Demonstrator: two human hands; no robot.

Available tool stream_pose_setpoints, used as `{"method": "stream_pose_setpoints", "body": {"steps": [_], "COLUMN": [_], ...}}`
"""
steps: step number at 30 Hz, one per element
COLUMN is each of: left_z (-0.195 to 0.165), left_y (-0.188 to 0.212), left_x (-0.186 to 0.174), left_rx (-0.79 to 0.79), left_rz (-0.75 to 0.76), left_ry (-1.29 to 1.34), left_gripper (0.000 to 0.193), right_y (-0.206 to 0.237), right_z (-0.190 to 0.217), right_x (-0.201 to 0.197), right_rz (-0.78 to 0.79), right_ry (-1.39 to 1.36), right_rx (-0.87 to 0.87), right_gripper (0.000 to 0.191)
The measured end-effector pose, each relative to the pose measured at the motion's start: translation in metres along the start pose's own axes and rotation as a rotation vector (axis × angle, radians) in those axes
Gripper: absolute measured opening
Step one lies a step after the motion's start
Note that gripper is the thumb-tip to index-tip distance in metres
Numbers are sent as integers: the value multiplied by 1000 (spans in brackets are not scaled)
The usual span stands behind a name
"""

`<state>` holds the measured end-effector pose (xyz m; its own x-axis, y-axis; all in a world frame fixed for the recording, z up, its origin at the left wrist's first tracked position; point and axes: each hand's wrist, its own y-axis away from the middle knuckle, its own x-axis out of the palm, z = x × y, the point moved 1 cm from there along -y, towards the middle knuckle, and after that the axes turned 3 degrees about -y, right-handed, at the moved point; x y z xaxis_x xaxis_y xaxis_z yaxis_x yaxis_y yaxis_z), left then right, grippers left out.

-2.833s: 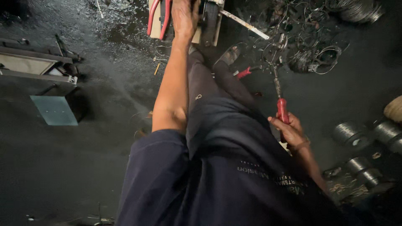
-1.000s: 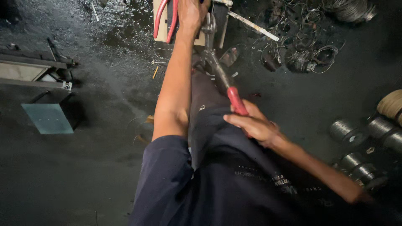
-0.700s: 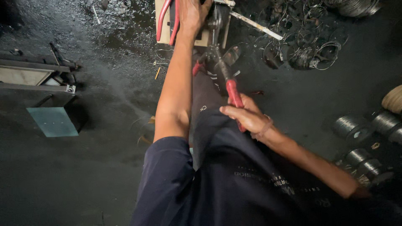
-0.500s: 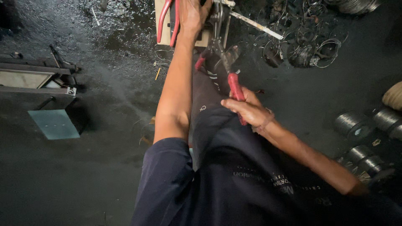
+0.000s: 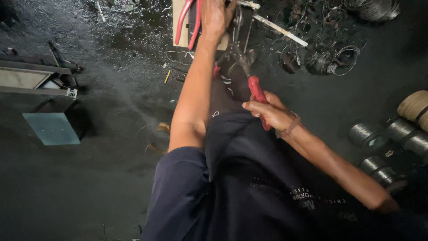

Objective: The person uses red-handled pliers to cut and pull white wire ties from a machine frame, then uses bolt cutters to cut wire pieces, repeatedly gripping and snipping wire around the frame while moving between stations.

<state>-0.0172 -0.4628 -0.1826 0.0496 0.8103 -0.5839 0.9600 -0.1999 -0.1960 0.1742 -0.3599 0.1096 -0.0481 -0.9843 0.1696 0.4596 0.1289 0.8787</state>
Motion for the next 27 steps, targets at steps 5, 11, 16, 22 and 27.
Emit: {"method": "stream_pose_setpoints", "body": {"steps": [5,11,16,22,27], "left_z": [-2,-1,-1,-6,-7], "left_y": [2,4,4,2,3], "left_x": [1,4,5,1,0], "left_rx": [16,47,18,52,-43], "left_rz": [-22,-60,-32,-76,47], "left_ry": [-17,-35,-18,-28,41], "left_gripper": [31,33,32,33,23], "right_y": [-4,-8,-9,-13,-15], "right_z": [3,6,6,14,23], "right_x": [-1,-2,-3,1,1], "right_rz": [-75,-70,-113,-129,-124], "right_ry": [0,49,98,54,168], "right_rx": [29,46,94,63,120], "right_gripper": [21,23,23,22,22]}}
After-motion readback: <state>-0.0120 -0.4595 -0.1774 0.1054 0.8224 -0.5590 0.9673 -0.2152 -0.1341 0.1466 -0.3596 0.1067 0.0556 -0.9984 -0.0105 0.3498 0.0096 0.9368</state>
